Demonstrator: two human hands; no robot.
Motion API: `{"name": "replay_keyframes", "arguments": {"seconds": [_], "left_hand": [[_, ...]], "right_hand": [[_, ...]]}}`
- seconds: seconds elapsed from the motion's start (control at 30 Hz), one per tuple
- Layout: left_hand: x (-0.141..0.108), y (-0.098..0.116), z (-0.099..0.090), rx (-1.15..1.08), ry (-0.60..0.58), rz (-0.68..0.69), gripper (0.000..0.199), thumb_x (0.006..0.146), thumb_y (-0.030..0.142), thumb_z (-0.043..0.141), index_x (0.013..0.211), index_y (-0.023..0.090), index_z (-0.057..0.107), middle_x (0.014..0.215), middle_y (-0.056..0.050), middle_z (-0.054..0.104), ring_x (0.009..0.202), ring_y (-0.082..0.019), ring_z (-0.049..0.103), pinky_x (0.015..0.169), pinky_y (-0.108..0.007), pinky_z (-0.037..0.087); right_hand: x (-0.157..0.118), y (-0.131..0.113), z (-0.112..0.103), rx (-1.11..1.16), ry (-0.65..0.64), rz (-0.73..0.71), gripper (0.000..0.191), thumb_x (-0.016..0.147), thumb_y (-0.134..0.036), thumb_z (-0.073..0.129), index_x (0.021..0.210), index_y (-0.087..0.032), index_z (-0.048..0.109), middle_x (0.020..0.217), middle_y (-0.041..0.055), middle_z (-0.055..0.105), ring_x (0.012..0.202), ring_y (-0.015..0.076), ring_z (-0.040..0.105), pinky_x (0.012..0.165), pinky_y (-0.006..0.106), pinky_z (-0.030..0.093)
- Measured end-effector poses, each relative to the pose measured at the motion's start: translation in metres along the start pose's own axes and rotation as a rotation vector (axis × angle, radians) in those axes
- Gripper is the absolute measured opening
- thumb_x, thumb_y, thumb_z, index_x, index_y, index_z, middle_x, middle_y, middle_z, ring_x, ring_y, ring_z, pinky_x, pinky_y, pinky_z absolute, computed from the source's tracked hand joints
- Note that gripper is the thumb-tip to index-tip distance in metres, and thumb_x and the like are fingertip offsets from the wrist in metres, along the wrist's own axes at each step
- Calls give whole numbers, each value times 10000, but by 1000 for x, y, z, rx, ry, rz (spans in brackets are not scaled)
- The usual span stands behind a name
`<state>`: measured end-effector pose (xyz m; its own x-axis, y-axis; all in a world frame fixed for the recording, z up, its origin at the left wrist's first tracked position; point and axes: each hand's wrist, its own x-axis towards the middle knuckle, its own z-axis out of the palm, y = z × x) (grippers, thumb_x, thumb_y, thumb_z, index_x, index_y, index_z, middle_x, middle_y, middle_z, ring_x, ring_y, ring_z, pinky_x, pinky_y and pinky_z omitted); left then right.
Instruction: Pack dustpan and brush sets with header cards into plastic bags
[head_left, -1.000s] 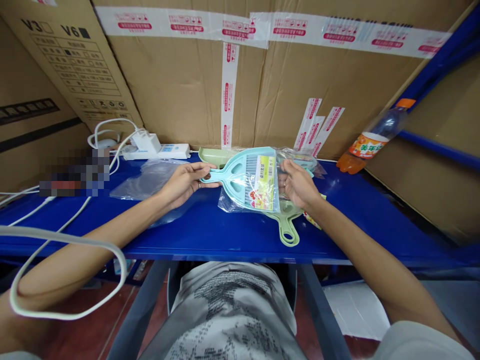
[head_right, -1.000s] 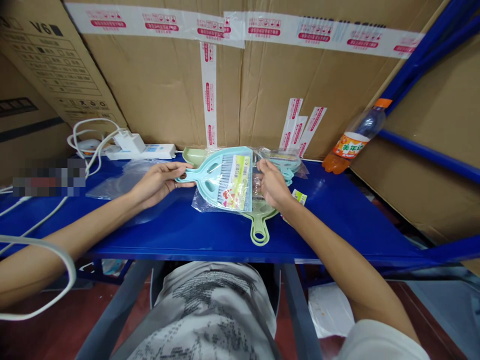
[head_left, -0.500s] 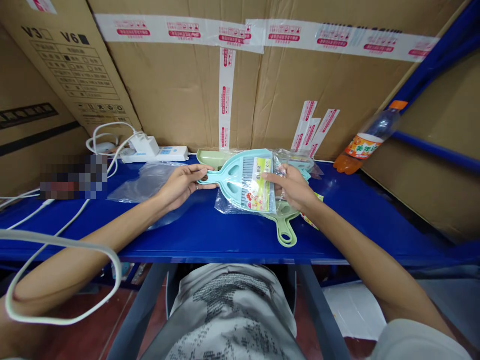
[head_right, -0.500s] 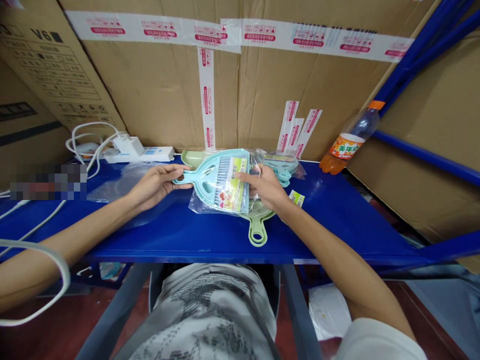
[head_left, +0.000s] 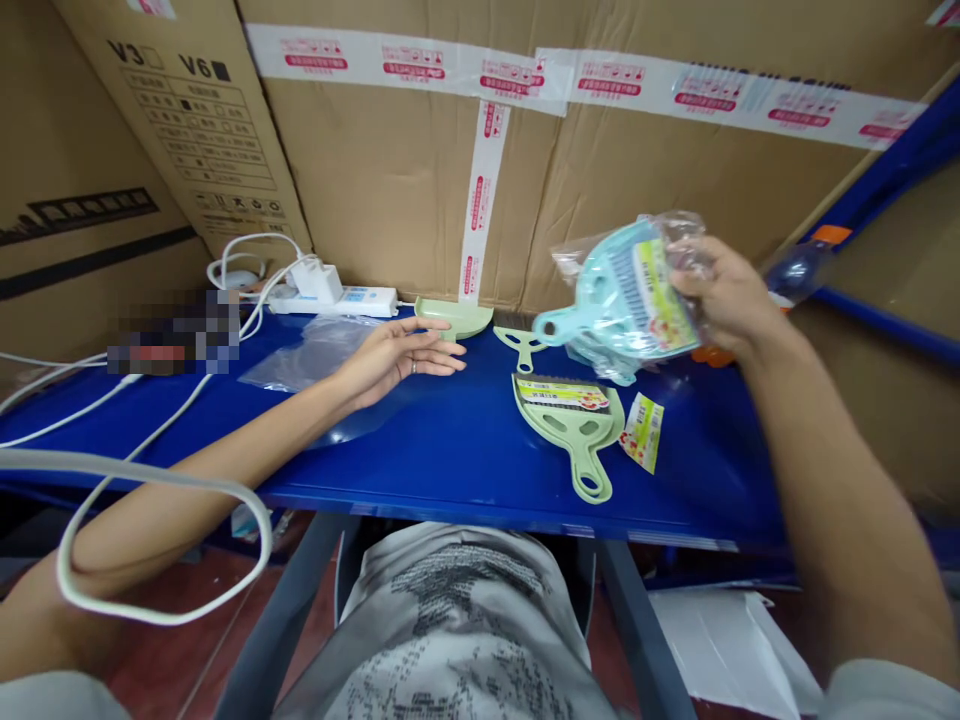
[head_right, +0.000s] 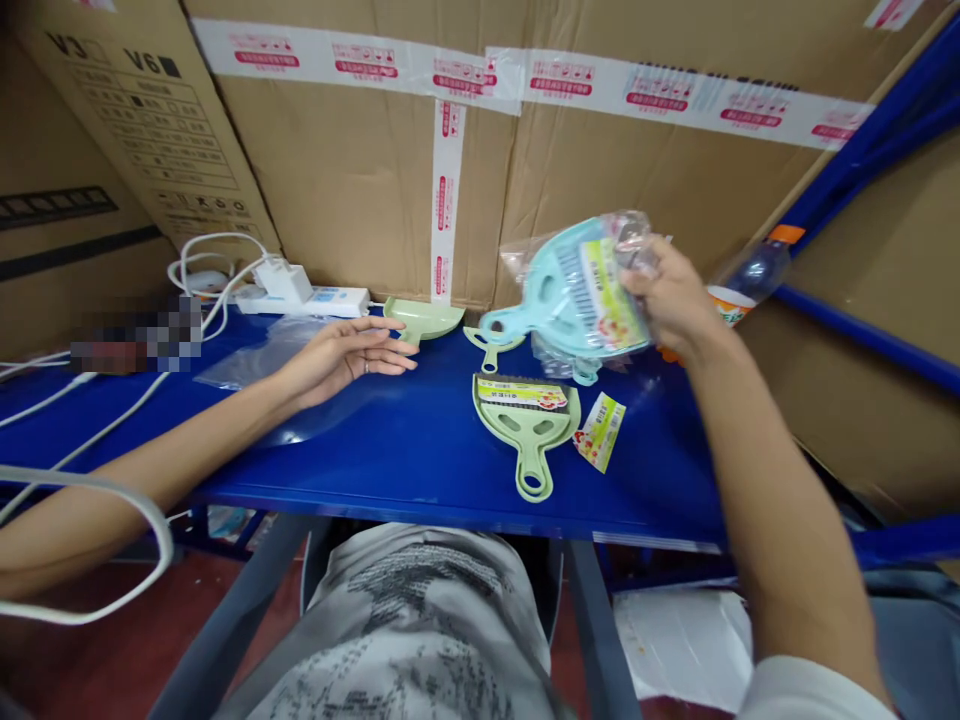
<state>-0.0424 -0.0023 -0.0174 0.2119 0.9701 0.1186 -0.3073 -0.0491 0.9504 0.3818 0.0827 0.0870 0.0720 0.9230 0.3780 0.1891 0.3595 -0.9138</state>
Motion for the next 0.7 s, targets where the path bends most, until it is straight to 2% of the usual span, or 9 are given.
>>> {"name": "replay_keyframes", "arguments": {"seconds": [0.1, 0.2, 0.27, 0.37, 0.43, 0.57, 0.7], "left_hand": [[1, -2, -2, 1, -12, -32, 255, 948, 107, 751, 1198, 105, 701, 1081, -245, 854, 915, -330, 872, 836, -407, 716], [3, -5, -3, 5, -16, -57, 312, 926, 85, 760, 1226, 100, 675, 1040, -246, 853, 876, -334, 872, 816, -410, 720], [3, -6, -4, 18, -12, -68, 326, 925, 77, 754, 1237, 94, 660, 1021, -245, 853, 846, -328, 871, 791, -397, 721], [3, -5, -4, 33, -5, -78, 348, 929, 58, 731, 1260, 89, 630, 1001, -243, 852, 825, -320, 870, 766, -379, 720], [3, -3, -4, 40, -3, -85, 352, 933, 39, 708, 1268, 91, 613, 989, -235, 853, 817, -310, 870, 764, -372, 719], [2, -1, -2, 50, -8, -95, 348, 936, 14, 674, 1267, 94, 599, 965, -215, 855, 791, -288, 866, 759, -360, 718], [1, -1, -1, 48, -14, -85, 353, 927, 17, 684, 1262, 94, 602, 960, -215, 855, 790, -293, 866, 754, -363, 718]], "right_hand": [[54, 7, -38, -134, -58, -45, 273, 868, 44, 724, 878, -217, 803, 845, -5, 784, 691, 47, 673, 658, 196, 515], [85, 25, -51, -275, -59, -38, 224, 826, 35, 777, 812, -188, 799, 807, 15, 774, 639, 43, 624, 588, 164, 457], [95, 38, -48, -393, -77, -39, 139, 874, -30, 722, 838, -137, 804, 919, 42, 815, 689, 43, 633, 625, 210, 444], [106, 56, -37, -596, -171, -23, 232, 939, -45, 588, 965, -62, 819, 1138, 104, 836, 796, 46, 662, 759, 269, 467], [112, 67, -27, -714, -243, -24, 264, 936, -4, 600, 1073, -49, 821, 1204, 152, 836, 828, 75, 685, 820, 264, 486], [115, 86, -5, -840, -348, -55, 235, 965, -40, 641, 1114, -42, 823, 1156, 192, 851, 943, 152, 758, 918, 266, 540], [107, 89, 10, -930, -287, -120, 259, 953, -85, 680, 1173, -47, 812, 1118, 193, 853, 989, 209, 793, 948, 300, 577]]}}
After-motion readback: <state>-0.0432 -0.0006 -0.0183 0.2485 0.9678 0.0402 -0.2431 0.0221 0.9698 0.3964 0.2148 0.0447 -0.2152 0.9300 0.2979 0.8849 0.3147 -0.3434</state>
